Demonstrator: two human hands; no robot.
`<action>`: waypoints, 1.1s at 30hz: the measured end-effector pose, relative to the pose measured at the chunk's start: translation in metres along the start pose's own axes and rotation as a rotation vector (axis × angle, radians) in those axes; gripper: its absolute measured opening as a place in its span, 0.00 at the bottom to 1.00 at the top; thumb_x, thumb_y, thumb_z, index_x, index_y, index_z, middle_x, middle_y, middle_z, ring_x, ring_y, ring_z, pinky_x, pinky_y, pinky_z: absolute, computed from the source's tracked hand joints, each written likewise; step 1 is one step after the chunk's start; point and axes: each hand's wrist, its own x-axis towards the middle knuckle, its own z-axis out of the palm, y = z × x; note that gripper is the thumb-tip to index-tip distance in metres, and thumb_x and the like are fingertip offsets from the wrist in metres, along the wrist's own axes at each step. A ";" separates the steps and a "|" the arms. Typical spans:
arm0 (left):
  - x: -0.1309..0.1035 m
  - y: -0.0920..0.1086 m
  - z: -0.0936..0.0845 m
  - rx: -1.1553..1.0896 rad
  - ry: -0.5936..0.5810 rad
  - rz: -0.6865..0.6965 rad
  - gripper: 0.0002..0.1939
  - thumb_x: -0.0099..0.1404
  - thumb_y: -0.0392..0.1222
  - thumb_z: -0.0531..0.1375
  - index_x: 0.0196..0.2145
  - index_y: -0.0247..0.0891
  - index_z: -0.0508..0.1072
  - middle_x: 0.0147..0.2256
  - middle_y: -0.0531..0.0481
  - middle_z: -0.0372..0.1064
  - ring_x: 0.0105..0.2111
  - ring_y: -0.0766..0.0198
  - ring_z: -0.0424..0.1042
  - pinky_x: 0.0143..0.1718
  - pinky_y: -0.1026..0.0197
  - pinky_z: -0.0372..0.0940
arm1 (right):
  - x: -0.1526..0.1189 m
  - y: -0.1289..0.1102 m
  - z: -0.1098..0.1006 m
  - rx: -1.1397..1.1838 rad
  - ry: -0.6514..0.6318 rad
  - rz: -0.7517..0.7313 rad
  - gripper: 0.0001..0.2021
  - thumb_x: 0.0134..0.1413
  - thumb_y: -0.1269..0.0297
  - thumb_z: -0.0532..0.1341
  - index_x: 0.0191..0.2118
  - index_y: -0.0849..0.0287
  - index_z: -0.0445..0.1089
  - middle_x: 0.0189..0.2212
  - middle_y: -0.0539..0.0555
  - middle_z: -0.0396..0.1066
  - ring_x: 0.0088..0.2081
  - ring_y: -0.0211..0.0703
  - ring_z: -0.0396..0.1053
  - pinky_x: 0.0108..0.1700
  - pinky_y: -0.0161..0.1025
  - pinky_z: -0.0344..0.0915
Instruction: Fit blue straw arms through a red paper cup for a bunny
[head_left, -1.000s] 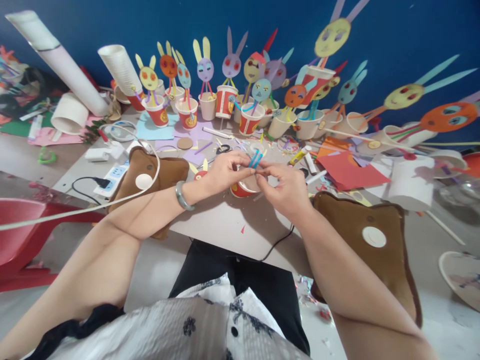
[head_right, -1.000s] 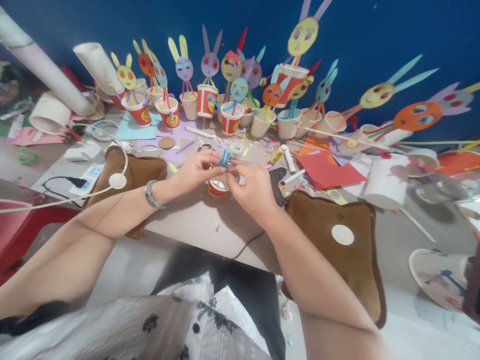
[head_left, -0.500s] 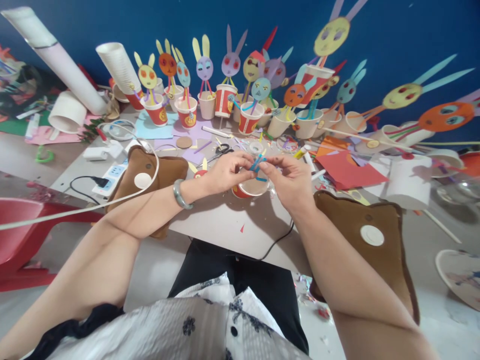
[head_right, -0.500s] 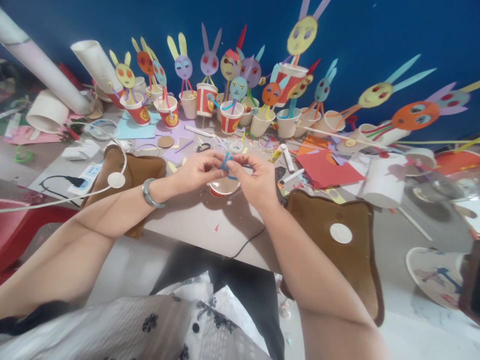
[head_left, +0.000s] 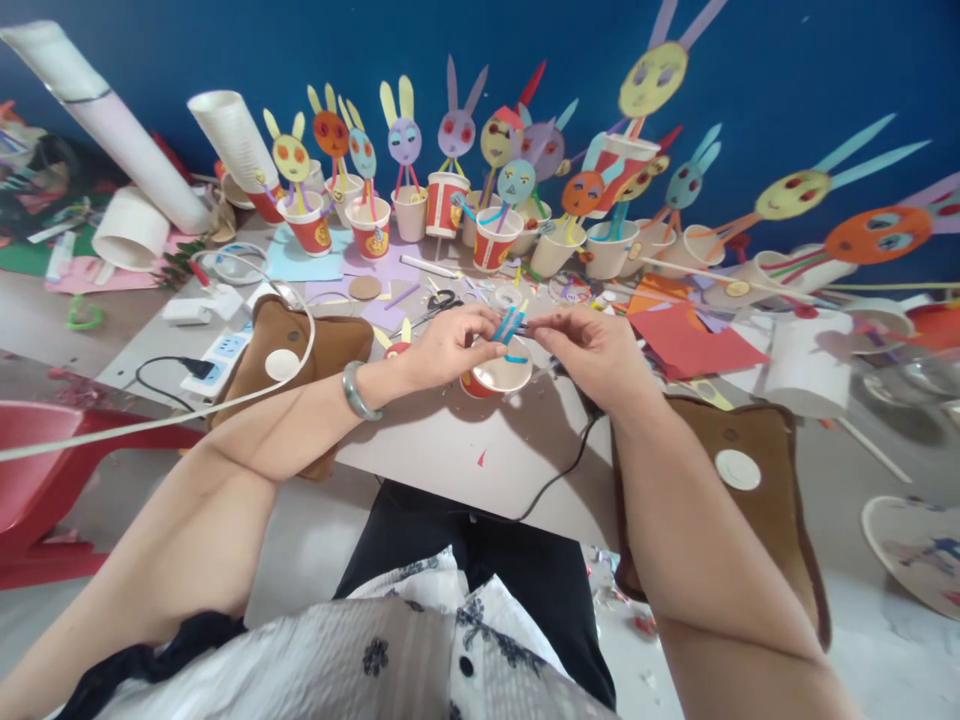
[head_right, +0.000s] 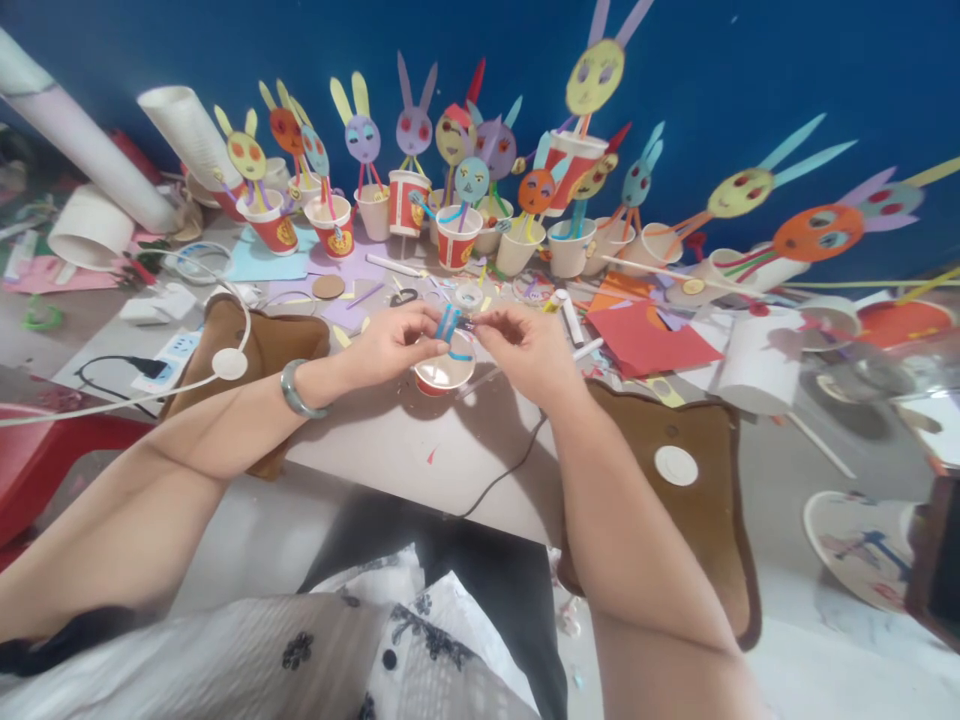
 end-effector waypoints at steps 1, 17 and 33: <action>0.000 0.000 0.000 0.000 0.001 -0.010 0.22 0.66 0.59 0.63 0.27 0.37 0.73 0.41 0.44 0.77 0.43 0.58 0.75 0.48 0.54 0.69 | 0.001 -0.001 -0.006 -0.048 -0.061 0.041 0.05 0.52 0.65 0.67 0.35 0.57 0.80 0.32 0.53 0.81 0.32 0.44 0.76 0.38 0.41 0.72; 0.003 -0.003 -0.002 -0.062 -0.029 -0.146 0.25 0.65 0.63 0.62 0.26 0.37 0.68 0.32 0.49 0.68 0.33 0.64 0.67 0.37 0.59 0.63 | -0.003 -0.002 -0.007 -0.130 -0.289 0.054 0.09 0.52 0.58 0.67 0.30 0.58 0.77 0.23 0.52 0.77 0.24 0.40 0.72 0.28 0.36 0.66; 0.006 0.011 -0.012 -0.307 0.075 -0.379 0.20 0.61 0.55 0.67 0.28 0.36 0.70 0.26 0.53 0.66 0.28 0.68 0.63 0.32 0.62 0.60 | -0.005 0.010 0.031 0.041 0.073 -0.030 0.10 0.50 0.60 0.65 0.26 0.55 0.64 0.22 0.49 0.72 0.26 0.40 0.72 0.29 0.37 0.67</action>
